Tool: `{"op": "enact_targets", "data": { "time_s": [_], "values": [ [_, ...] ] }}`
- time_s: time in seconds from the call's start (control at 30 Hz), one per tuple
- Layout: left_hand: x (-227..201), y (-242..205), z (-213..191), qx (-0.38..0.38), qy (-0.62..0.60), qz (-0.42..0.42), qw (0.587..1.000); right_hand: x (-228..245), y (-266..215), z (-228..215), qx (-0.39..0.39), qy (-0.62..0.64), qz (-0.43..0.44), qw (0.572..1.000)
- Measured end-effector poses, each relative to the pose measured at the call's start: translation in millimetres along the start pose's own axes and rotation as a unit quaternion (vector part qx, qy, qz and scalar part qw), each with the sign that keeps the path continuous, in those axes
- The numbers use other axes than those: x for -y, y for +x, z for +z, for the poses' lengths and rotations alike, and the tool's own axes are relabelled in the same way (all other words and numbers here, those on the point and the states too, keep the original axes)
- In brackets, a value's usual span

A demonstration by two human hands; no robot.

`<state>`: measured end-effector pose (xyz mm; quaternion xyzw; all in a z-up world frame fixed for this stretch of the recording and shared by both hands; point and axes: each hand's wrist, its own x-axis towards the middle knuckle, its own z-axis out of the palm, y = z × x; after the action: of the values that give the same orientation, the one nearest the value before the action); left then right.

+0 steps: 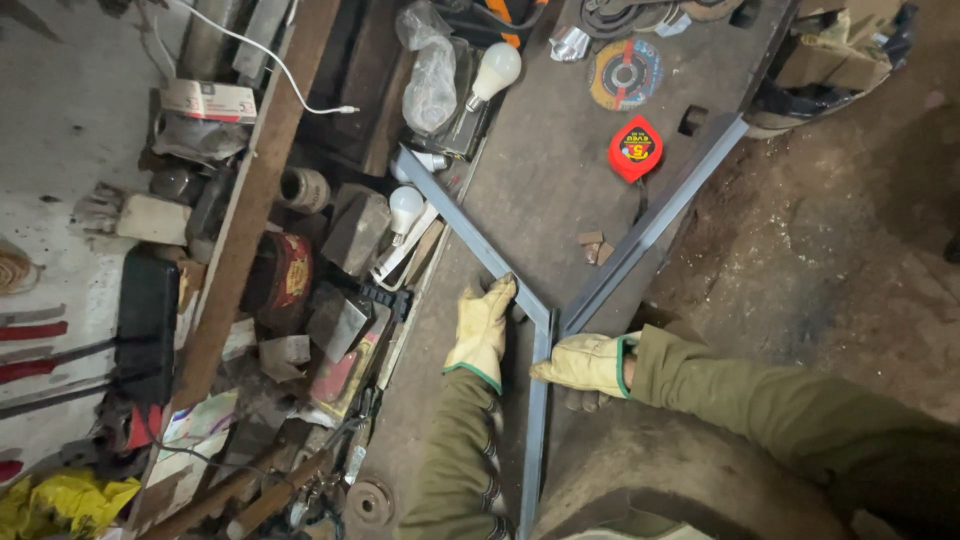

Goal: The person aligns two metal bars into a right angle on a workbench, then picks up a third bar and places it alongside the others. The person briefly moves away from the bench and returns to continue arranging the bars.

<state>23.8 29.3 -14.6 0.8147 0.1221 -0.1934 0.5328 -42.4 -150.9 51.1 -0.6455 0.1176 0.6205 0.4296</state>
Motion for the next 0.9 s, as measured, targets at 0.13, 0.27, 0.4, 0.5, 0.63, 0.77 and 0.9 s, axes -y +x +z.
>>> {"op": "enact_targets", "data": {
  "time_s": [0.13,0.27,0.4,0.5,0.63,0.77,0.9],
  "values": [
    [7,3,11,-0.020,-0.039,0.017,0.999,6,-11,2,-0.021,-0.029,-0.021,0.999],
    [-1,3,14,-0.015,-0.183,-0.035,0.982,5,-13,4,-0.041,-0.041,-0.042,0.997],
    [-10,-2,17,-0.021,-0.187,-0.089,0.978,-4,-4,6,-0.052,-0.048,-0.068,0.995],
    [-46,-18,12,0.022,-0.189,-0.099,0.977,-2,-10,6,-0.058,-0.051,-0.069,0.995],
    [-56,-24,13,0.007,-0.184,-0.108,0.977,-8,5,8,-0.062,-0.071,-0.057,0.994],
    [-64,-28,9,0.007,-0.127,-0.131,0.983,-18,18,9,-0.070,-0.144,-0.115,0.980],
    [-37,-14,6,0.032,-0.154,-0.122,0.980,-10,5,6,-0.051,-0.078,-0.089,0.992]
  ]
}}
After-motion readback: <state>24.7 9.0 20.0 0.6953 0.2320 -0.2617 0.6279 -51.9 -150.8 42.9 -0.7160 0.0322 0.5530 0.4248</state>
